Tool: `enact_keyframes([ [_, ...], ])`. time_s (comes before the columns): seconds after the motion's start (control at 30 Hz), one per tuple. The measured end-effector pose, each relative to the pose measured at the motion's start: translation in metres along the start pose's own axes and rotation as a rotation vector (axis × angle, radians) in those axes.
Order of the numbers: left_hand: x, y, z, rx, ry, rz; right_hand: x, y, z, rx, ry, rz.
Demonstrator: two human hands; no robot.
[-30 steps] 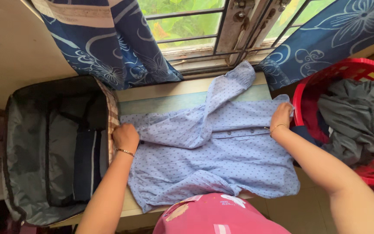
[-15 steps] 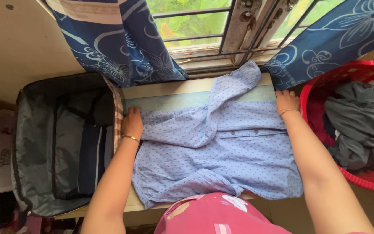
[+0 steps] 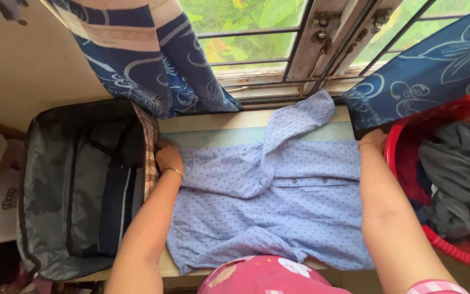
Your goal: The person buttons a shirt, folds it on a table, and then places the folded shirt into a bag.
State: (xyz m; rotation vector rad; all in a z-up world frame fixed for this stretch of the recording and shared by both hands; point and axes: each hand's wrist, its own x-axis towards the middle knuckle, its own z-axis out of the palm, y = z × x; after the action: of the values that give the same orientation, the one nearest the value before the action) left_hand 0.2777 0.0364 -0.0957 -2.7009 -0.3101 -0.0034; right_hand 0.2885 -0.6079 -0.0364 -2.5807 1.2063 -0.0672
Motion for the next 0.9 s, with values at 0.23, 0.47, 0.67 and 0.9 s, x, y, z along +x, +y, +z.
enact_keyframes([
  [0.23, -0.003, -0.006, 0.005, 0.032, 0.132, 0.046, 0.017, -0.017, 0.003, -0.085, 0.055, -0.066],
  [0.47, -0.009, -0.008, 0.009, -0.087, 0.161, 0.049, 0.029, -0.05, -0.006, -0.41, -0.236, -0.265],
  [0.67, -0.012, -0.006, 0.01, -0.151, 0.163, 0.057, -0.003, -0.083, 0.016, 0.441, -0.155, -0.725],
  [0.9, -0.008, -0.006, 0.023, -0.201, 0.215, 0.085, -0.043, -0.097, -0.016, 0.604, -0.399, -0.625],
])
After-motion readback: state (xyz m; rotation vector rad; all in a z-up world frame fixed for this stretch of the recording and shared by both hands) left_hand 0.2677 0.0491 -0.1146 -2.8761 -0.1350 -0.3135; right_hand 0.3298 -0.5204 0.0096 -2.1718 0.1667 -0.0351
